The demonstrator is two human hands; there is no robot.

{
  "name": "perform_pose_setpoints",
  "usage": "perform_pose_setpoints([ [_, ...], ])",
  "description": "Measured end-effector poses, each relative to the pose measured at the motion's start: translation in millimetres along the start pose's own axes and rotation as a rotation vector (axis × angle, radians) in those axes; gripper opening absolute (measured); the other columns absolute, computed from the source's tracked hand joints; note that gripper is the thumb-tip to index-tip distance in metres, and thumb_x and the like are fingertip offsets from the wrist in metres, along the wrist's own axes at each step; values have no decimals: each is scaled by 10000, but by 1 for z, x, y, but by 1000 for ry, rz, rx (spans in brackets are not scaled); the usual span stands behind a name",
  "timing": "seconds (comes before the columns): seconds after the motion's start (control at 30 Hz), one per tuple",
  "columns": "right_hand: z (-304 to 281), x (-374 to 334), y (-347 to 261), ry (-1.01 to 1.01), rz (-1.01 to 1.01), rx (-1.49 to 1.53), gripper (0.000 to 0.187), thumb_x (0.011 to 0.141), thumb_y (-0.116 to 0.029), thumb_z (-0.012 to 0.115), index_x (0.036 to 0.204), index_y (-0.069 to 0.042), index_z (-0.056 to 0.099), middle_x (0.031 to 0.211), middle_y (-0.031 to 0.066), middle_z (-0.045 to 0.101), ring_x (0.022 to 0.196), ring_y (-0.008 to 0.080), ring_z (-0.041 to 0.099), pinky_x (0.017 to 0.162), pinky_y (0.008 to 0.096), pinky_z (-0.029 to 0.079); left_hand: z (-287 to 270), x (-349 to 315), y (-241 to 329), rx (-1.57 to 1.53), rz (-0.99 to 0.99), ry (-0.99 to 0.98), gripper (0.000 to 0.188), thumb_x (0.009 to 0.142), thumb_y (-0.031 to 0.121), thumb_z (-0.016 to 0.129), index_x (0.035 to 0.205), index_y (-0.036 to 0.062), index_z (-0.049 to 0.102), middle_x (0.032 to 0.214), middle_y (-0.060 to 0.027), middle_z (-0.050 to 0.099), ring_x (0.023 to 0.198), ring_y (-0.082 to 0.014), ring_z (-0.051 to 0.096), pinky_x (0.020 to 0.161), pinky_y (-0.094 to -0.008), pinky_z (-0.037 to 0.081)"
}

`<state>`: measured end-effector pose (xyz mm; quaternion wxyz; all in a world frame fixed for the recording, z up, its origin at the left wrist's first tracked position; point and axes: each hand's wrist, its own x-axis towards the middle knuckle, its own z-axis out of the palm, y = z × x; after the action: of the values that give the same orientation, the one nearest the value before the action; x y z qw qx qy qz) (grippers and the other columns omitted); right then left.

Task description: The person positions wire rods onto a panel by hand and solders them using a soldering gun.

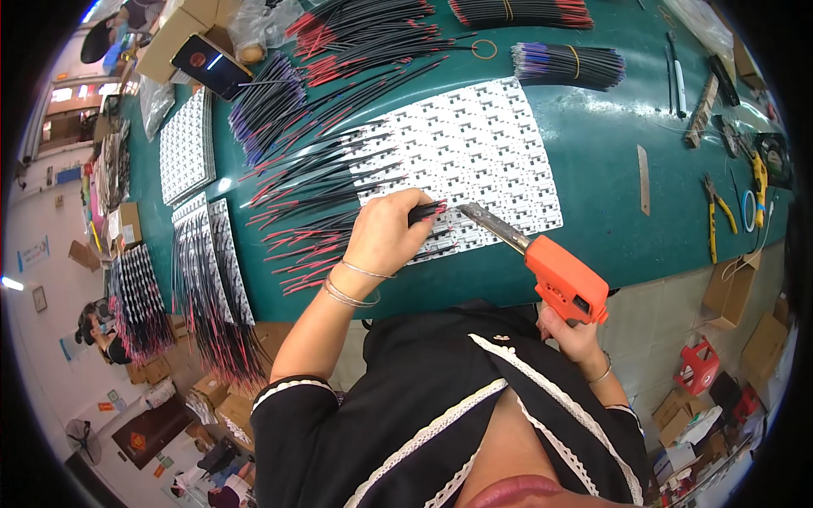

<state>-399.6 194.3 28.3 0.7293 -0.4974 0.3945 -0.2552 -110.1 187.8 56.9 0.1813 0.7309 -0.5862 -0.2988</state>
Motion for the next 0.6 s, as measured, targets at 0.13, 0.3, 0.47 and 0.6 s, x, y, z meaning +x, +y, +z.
perform_pose_setpoints([
  [0.13, 2, 1, -3, -4, 59, 34, 198, 788, -91, 603, 937, 11, 522, 657, 34, 543, 492, 79, 495, 427, 219, 424, 6, 1, -4, -30, -10, 34, 136, 703, 120, 618, 780, 8, 614, 605, -123, 584, 496, -237, 557, 514, -298, 435],
  [0.3, 4, 3, -5, 2, 102, 74, 233, 788, -77, 597, 986, 11, 512, 670, 28, 543, 500, 74, 497, 427, 218, 428, 7, 4, -2, 27, -16, 21, 136, 692, 142, 623, 740, 15, 615, 591, -124, 577, 507, -247, 555, 520, -307, 436],
  [0.47, 5, 5, -5, -20, 137, 17, 228, 791, -66, 587, 995, 5, 513, 681, 24, 545, 504, 68, 494, 428, 212, 426, 8, 4, -3, 34, -21, 29, 136, 685, 152, 624, 736, 27, 619, 581, -126, 567, 508, -263, 545, 513, -316, 430],
  [0.6, 6, 8, -11, -64, 132, -21, 213, 837, -111, 543, 989, 22, 476, 647, 38, 503, 521, 98, 494, 451, 234, 433, 10, 5, -3, 38, -22, 32, 131, 681, 152, 624, 732, 31, 621, 577, -127, 566, 510, -270, 547, 511, -322, 432],
])
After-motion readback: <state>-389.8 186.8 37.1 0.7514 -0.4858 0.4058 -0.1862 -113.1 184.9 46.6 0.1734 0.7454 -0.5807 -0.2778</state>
